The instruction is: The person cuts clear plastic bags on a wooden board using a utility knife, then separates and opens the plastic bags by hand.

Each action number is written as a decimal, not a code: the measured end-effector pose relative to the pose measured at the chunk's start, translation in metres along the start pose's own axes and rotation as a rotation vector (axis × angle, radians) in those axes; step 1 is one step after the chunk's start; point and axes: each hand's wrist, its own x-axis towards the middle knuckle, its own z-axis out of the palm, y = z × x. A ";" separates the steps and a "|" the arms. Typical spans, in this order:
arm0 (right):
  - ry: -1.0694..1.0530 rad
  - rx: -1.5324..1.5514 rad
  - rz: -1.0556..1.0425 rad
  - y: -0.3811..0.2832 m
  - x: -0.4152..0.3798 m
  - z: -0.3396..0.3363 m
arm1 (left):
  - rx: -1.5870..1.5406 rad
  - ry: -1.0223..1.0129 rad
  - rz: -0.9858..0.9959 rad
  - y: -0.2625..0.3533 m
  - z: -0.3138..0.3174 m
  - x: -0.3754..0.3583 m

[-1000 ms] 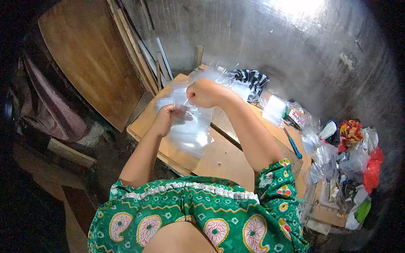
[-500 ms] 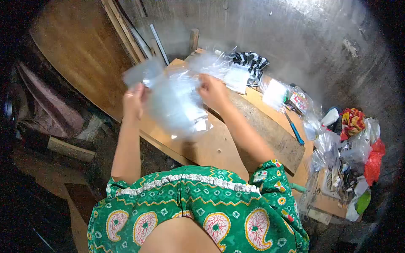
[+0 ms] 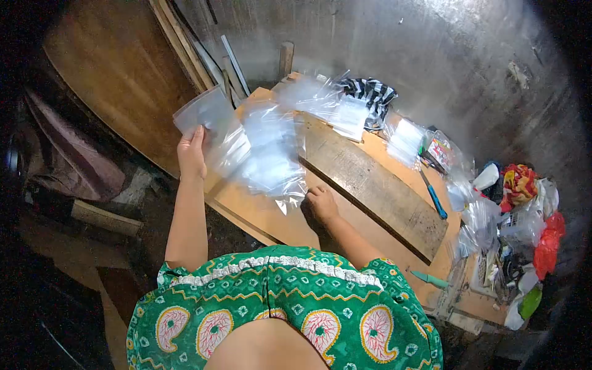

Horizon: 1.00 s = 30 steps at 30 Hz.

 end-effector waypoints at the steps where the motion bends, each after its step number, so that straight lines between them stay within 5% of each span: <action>1: -0.031 -0.040 -0.035 0.001 0.001 0.001 | 0.024 -0.008 0.003 0.002 0.003 -0.001; 5: -0.078 -0.117 -0.088 -0.006 0.010 -0.008 | 0.022 -0.021 0.003 -0.002 0.006 -0.001; 10: -0.365 0.181 -0.254 -0.090 0.073 -0.128 | 0.141 -0.133 0.024 -0.007 0.011 -0.013; 14: -0.230 0.088 -0.205 -0.130 0.126 -0.216 | 0.162 -0.260 -0.163 -0.002 0.033 -0.026; 17: -0.064 0.141 -0.277 -0.114 0.163 -0.227 | 0.061 -0.460 -0.202 0.005 0.045 -0.035; 20: -0.149 0.297 -0.144 -0.101 0.185 -0.232 | 0.052 -0.497 -0.259 0.008 0.047 -0.038; 22: 0.012 0.205 -0.301 -0.089 0.191 -0.225 | -0.010 -0.566 -0.255 -0.003 0.040 -0.032; 24: -0.180 0.387 0.033 -0.092 0.194 -0.229 | -0.060 -0.487 -0.400 0.011 0.045 -0.040; 30: -0.019 0.384 0.022 -0.090 0.194 -0.206 | -0.177 -0.515 -0.401 0.029 0.053 -0.049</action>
